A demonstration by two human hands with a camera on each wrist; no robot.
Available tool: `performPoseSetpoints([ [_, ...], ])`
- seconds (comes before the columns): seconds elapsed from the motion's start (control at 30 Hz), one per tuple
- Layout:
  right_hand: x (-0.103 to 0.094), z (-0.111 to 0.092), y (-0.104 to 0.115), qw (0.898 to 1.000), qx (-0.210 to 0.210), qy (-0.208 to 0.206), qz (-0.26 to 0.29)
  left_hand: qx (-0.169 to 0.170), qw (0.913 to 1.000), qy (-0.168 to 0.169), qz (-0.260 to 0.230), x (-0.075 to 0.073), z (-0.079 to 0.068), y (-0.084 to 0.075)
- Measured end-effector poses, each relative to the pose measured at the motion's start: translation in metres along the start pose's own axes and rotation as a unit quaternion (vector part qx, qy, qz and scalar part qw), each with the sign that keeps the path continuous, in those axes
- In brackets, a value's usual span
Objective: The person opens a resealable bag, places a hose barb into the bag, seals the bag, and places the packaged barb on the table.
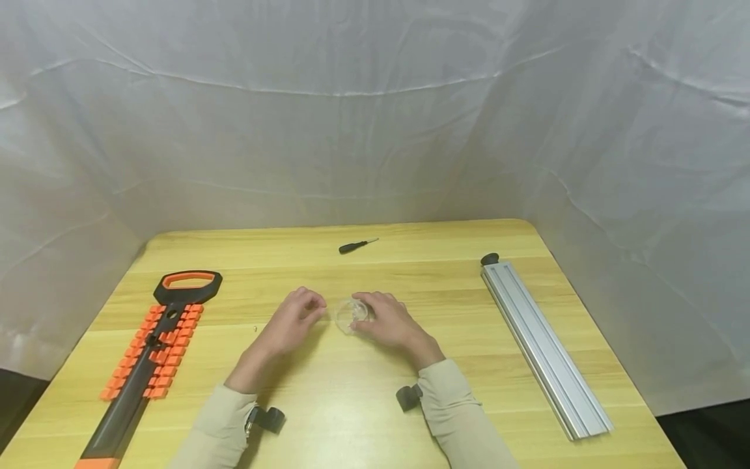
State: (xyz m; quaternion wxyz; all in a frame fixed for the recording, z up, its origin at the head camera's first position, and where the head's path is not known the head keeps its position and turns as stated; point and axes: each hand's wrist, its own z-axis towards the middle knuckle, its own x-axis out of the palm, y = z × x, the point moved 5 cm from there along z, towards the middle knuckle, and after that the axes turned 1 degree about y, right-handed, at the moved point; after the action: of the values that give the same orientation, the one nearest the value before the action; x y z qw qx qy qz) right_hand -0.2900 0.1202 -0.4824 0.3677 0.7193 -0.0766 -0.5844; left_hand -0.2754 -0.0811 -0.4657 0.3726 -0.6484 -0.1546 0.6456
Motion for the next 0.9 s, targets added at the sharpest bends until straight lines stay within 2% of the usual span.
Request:
performPoseSetpoints([
  [0.13,0.0,0.0,0.0,1.0,0.003,-0.002,0.002,-0.009,0.9999,-0.007,0.0,-0.006,-0.003,0.007],
  [0.53,0.0,0.0,0.001,1.0,-0.002,-0.003,-0.001,-0.065,0.9979,-0.008,-0.003,-0.029,-0.014,0.033],
  [0.9,-0.002,-0.002,0.003,1.0,-0.002,0.005,0.011,-0.112,0.9927,0.004,0.046,-0.04,-0.023,0.052],
])
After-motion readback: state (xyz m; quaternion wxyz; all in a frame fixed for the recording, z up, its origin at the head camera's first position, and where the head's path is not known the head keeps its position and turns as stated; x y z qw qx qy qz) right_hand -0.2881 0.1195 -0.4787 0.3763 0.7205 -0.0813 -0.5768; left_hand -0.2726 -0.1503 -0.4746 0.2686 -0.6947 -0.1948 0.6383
